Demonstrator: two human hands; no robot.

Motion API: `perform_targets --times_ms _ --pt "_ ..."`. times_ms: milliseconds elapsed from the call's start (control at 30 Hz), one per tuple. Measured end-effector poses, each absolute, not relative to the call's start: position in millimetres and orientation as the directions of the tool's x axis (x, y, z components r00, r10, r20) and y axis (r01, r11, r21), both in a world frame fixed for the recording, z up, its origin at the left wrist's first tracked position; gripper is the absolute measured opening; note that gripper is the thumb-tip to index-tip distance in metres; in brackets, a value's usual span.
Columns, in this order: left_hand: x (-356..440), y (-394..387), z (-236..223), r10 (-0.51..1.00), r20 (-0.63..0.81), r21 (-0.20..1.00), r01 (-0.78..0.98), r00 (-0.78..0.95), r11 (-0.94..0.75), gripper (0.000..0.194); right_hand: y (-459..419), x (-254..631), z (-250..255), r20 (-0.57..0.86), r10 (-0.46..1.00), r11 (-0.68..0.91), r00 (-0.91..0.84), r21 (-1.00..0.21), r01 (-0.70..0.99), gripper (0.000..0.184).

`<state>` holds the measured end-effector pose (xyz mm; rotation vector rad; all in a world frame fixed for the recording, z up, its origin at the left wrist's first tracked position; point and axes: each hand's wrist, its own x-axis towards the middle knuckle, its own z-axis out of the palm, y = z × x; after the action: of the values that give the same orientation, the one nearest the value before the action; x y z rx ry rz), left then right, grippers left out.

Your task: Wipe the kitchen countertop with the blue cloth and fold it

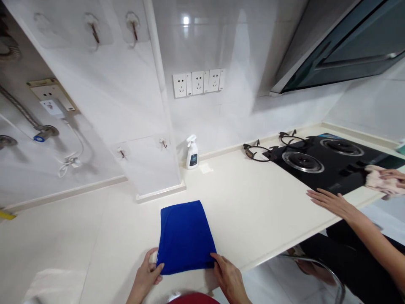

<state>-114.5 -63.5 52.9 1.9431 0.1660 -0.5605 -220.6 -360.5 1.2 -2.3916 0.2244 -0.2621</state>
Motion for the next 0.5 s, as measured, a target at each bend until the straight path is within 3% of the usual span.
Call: perform_targets --times_ms 67,200,267,367,500 --pt "-118 -64 59 -0.153 -0.366 0.846 0.26 0.918 -0.465 0.077 -360 -218 5 0.092 -0.236 -0.699 0.967 -0.708 -0.103 0.038" --pt "-116 -65 73 -0.241 -0.317 0.79 0.115 0.917 -0.602 0.057 -361 -207 22 0.064 -0.208 -0.531 0.976 -0.845 -0.058 0.036" --pt "-114 -66 78 -0.332 -0.277 0.807 0.031 0.902 -0.59 0.057 -361 -203 31 0.091 -0.161 -0.456 0.983 -0.89 0.008 0.039" --pt "-110 -68 78 -0.414 -0.15 0.783 -0.148 0.898 -0.604 0.062 -359 -197 38 0.17 -0.117 -0.504 0.978 -0.859 0.089 0.042" --pt "-105 -66 74 -0.406 -0.031 0.624 -0.3 0.913 -0.721 0.043 -362 -191 44 0.283 -0.107 -0.693 0.953 -0.708 0.132 0.03"
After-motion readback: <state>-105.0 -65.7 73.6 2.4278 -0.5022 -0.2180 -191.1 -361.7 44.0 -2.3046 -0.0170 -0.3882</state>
